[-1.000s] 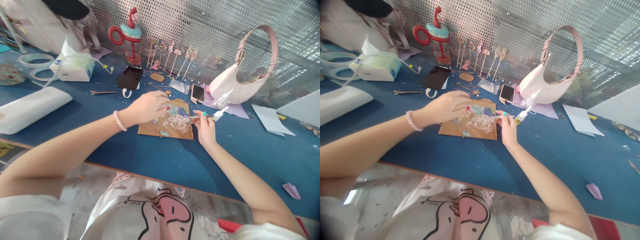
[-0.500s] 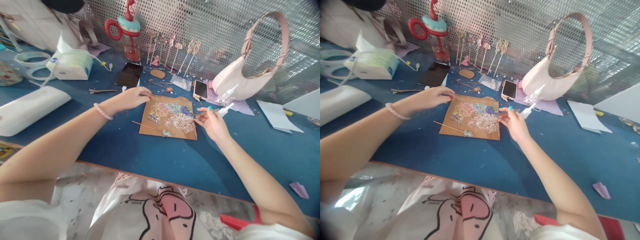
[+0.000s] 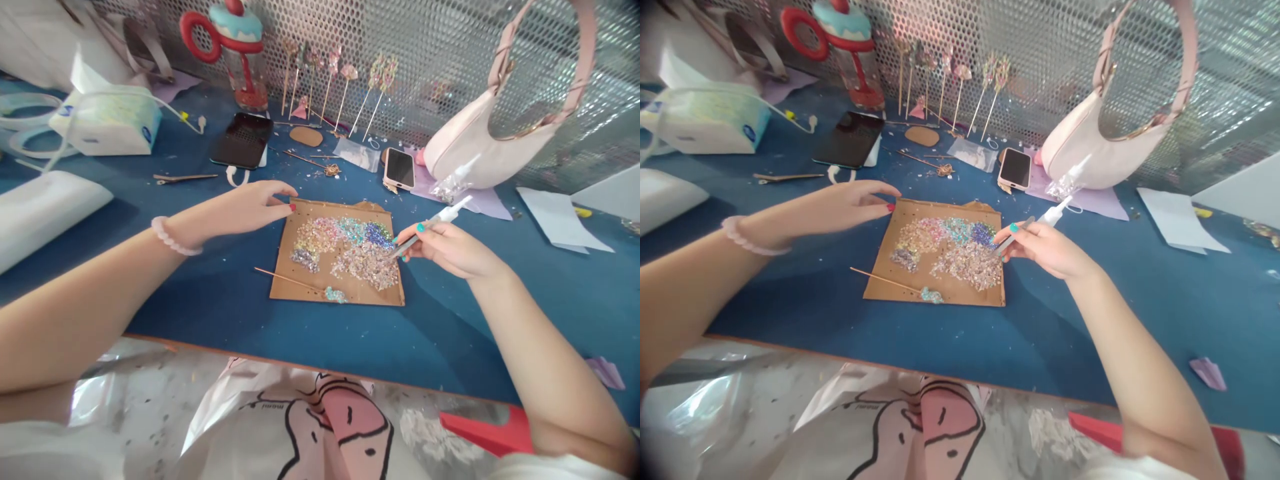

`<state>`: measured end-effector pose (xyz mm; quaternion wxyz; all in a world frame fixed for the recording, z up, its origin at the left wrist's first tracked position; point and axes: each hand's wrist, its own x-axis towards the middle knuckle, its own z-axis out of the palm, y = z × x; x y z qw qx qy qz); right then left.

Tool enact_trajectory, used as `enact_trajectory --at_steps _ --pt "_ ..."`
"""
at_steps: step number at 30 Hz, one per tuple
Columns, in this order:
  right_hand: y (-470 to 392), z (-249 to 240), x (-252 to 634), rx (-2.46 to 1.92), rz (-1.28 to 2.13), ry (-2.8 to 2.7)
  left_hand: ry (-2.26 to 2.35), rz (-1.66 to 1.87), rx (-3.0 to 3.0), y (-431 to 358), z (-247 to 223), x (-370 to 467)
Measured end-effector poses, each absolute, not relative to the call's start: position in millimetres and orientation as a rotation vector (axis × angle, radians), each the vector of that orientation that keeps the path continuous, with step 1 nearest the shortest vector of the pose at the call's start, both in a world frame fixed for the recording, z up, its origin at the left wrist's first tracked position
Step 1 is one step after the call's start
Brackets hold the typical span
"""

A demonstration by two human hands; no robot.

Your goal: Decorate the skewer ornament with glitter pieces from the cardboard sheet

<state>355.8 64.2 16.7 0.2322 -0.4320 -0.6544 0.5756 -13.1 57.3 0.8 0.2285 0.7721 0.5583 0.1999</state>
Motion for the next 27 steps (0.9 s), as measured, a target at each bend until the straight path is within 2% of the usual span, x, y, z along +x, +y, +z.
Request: enact_trajectory --at_steps 11,18,22,25,27 --pt "65.4 24.4 368.4 -1.173 1.765 -2.059 1.384 0.472 2.148 49.8 1.2 -17.3" --pt "61.1 38.2 367.2 -1.074 1.618 -2.075 1.461 0.629 2.538 27.6 19.8 1.3" --pt "50.4 38.9 355.5 -1.022 1.529 -1.982 1.035 0.614 2.723 11.1 29.9 14.3" --pt "35.9 33.8 344.5 -1.065 1.289 -2.067 0.677 0.474 2.798 2.1 27.4 19.1" --pt "25.3 28.6 340.9 -1.074 1.256 -2.098 0.551 0.375 2.844 -2.0 23.8 21.3"
